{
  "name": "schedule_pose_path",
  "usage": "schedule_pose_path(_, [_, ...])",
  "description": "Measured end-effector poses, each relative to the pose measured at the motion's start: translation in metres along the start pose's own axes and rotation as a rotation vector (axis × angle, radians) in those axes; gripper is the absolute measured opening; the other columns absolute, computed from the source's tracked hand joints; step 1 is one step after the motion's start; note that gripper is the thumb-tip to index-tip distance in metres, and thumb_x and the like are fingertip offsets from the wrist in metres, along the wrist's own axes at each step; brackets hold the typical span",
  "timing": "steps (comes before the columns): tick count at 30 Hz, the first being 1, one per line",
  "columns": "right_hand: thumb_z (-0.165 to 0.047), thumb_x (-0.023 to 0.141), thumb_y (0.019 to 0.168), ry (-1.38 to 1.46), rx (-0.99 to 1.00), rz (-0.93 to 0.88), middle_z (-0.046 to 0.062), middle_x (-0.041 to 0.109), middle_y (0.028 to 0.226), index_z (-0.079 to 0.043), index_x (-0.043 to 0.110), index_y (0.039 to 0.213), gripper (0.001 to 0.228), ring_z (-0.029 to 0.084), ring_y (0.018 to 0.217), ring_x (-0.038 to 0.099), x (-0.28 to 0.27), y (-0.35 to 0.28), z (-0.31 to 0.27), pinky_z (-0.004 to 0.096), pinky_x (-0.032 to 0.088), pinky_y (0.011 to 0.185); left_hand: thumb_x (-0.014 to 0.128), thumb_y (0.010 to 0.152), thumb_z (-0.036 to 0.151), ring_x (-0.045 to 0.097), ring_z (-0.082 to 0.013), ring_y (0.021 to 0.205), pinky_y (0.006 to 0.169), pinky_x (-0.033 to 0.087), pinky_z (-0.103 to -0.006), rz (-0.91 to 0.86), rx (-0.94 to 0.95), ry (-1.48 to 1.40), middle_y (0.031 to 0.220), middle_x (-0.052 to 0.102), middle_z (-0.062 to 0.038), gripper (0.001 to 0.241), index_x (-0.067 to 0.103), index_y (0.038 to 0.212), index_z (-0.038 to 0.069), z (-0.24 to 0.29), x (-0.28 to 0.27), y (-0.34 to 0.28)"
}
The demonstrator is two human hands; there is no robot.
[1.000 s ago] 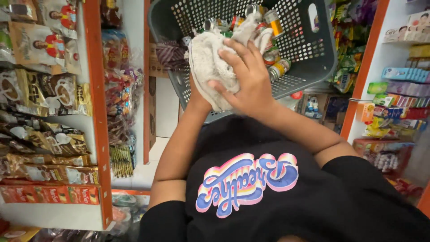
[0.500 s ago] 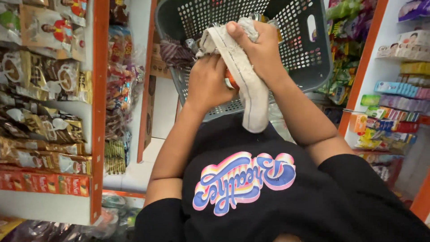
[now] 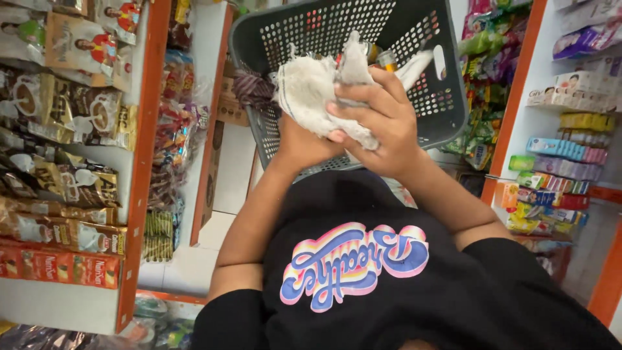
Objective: Wiping down various canned products inside a shopping basket with a cloth in a grocery store.
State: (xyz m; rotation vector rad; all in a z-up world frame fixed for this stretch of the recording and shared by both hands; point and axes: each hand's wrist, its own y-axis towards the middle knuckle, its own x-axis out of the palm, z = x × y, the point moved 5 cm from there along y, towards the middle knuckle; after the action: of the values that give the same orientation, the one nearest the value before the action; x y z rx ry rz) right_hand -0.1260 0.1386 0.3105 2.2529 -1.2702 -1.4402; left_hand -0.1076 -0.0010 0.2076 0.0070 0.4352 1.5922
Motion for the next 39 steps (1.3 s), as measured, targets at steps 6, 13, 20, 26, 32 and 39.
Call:
schedule_pose_path(6, [-0.018,0.069,0.08,0.393,-0.003,-0.111,0.008,0.071,0.091,-0.004,0.068,0.073,0.015,0.032,0.103,0.053,-0.004,0.003,0.026,0.048,0.037,0.109,0.098,0.054,0.017,0.072,-0.0242,0.104,0.095,0.058,-0.0339,-0.102,-0.142,-0.224,0.12,0.071,-0.014,0.089,0.057,0.131,-0.002,-0.047,0.027,-0.023])
schedule_pose_path(13, [-0.042,0.056,0.089,0.95,0.314,0.098,0.007,0.057,0.066,-0.009,0.063,0.074,0.037,0.028,0.086,0.058,0.0,-0.028,0.108,0.043,0.045,0.112,0.087,0.049,0.019,0.064,-0.0228,0.079,0.08,0.054,-0.0335,-0.257,-0.044,-0.205,0.1,0.075,-0.009,0.076,0.064,0.119,0.0,-0.014,0.013,0.015])
schedule_pose_path(20, [-0.033,0.088,0.08,0.2,-0.027,-0.175,0.013,0.068,0.117,-0.002,0.074,0.107,0.044,0.037,0.117,0.051,-0.001,0.008,0.023,0.052,0.037,0.112,0.102,0.055,0.017,0.062,-0.0294,0.128,0.115,0.05,-0.0405,-0.098,-0.038,-0.372,0.139,0.058,-0.016,0.109,0.044,0.146,0.004,-0.044,0.012,-0.013])
schedule_pose_path(26, [-0.046,0.064,0.099,-0.167,-0.013,-0.149,0.008,0.074,0.119,-0.006,0.082,0.113,0.046,0.036,0.124,0.048,0.001,0.017,0.008,0.052,0.017,0.112,0.083,0.06,0.025,0.068,-0.0259,0.113,0.098,0.053,-0.033,-0.183,-0.171,-0.099,0.127,0.069,-0.012,0.079,0.059,0.132,0.003,-0.041,0.012,-0.02])
schedule_pose_path(32, [-0.04,0.055,0.102,-0.225,0.101,-0.034,0.014,0.062,0.122,-0.004,0.078,0.115,0.044,0.038,0.116,0.041,-0.005,0.018,-0.02,0.051,0.028,0.105,0.087,0.063,0.026,0.07,-0.0311,0.111,0.097,0.054,-0.0379,-0.019,-0.061,0.005,0.127,0.069,-0.015,0.078,0.059,0.132,0.003,0.027,-0.008,-0.007])
schedule_pose_path(39, [-0.022,0.06,0.102,-0.273,0.166,0.064,0.018,0.058,0.115,0.005,0.072,0.109,0.03,0.037,0.108,0.041,-0.015,0.014,-0.029,0.05,0.034,0.101,0.087,0.059,0.017,0.069,-0.0372,0.081,0.076,0.056,-0.0416,0.23,0.129,0.181,0.102,0.072,-0.019,0.07,0.058,0.119,-0.003,0.058,-0.017,0.0])
